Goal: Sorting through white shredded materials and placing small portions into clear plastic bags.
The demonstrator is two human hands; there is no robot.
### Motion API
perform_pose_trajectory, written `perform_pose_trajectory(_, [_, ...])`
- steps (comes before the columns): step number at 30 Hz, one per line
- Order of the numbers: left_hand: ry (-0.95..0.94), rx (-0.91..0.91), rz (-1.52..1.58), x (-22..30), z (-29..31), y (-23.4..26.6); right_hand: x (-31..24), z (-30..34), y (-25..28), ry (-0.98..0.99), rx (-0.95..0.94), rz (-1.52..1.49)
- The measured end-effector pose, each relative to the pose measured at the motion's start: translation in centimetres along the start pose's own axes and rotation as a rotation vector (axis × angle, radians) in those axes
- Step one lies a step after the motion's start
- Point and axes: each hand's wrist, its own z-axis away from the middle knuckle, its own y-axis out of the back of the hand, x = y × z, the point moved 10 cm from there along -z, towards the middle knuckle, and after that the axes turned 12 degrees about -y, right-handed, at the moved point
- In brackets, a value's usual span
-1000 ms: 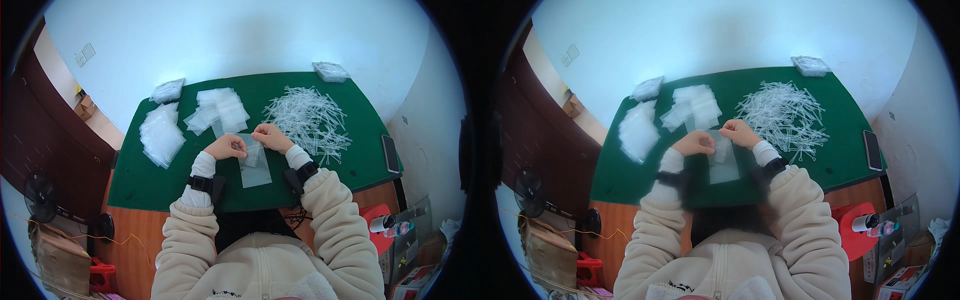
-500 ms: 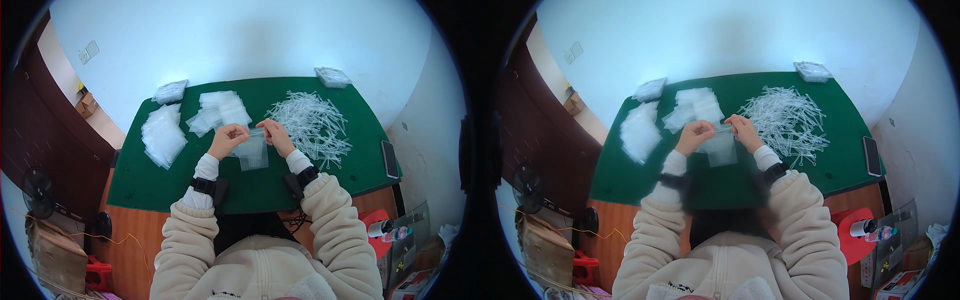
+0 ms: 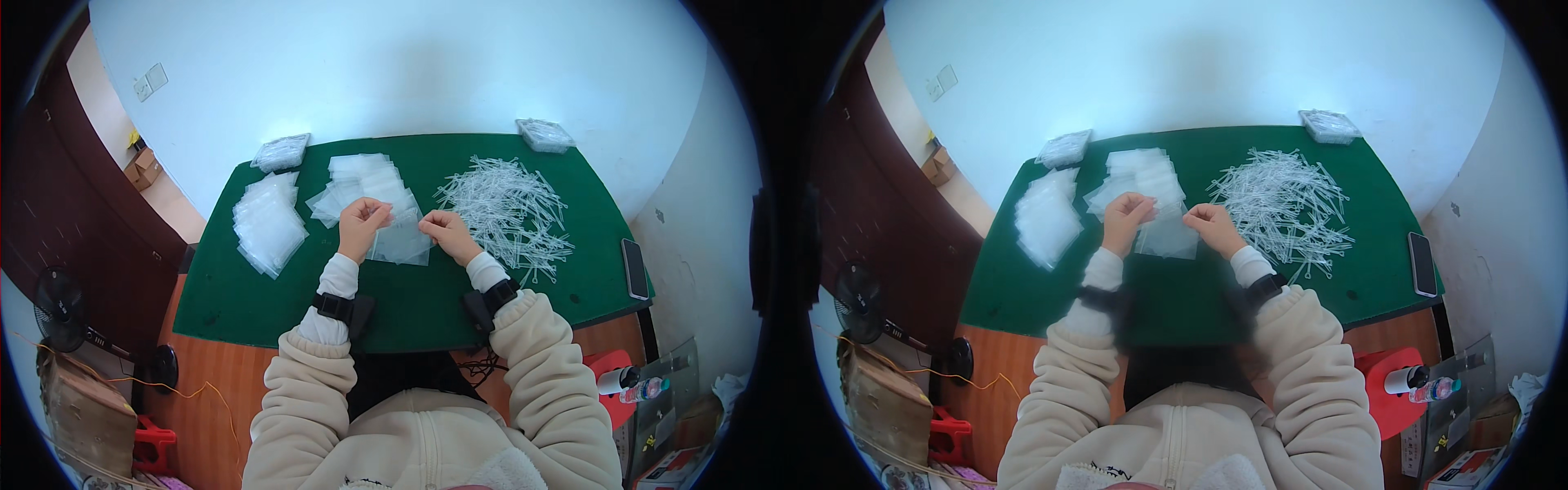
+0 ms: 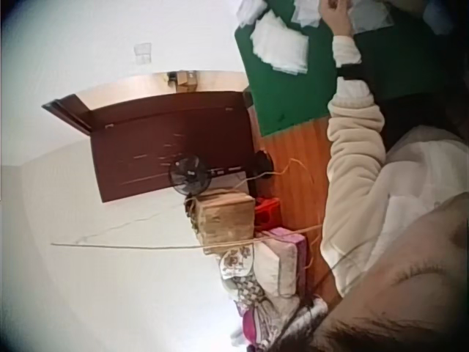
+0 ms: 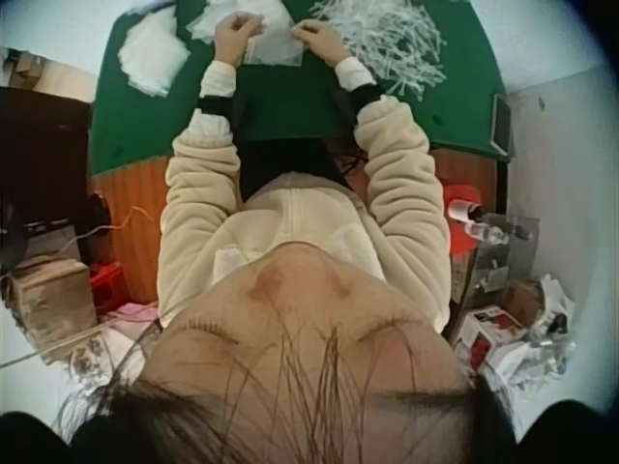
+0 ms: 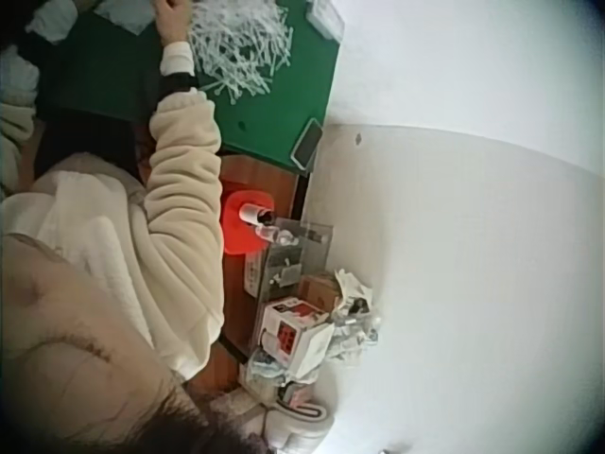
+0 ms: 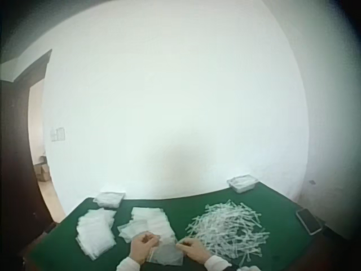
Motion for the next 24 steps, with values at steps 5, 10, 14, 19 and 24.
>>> perform_pose_trajectory(5, [0.106,-0.062,-0.022,-0.7,0.3,-0.3,-0.2,0.2,-0.1,-0.001,-0.015,-0.040])
perform_pose_trajectory(10, [0.148,-0.238,-0.230,-0.7,0.7,-1.5,-0.4,0.4,-1.3,0.016,-0.090,-0.020])
perform_pose_trajectory(14, [0.140,-0.161,-0.213,-0.9,0.4,-0.7,-0.1,0.0,-0.6,0.024,-0.036,0.010])
perform_pose_trajectory(19, [0.095,-0.084,-0.184,-0.5,0.1,0.1,-0.5,-0.1,0.6,0.060,0.058,-0.031])
perform_pose_trajectory(24, [0.090,-0.054,-0.144,-0.4,0.0,0.2,-1.2,0.2,1.9,0.133,0.157,-0.148])
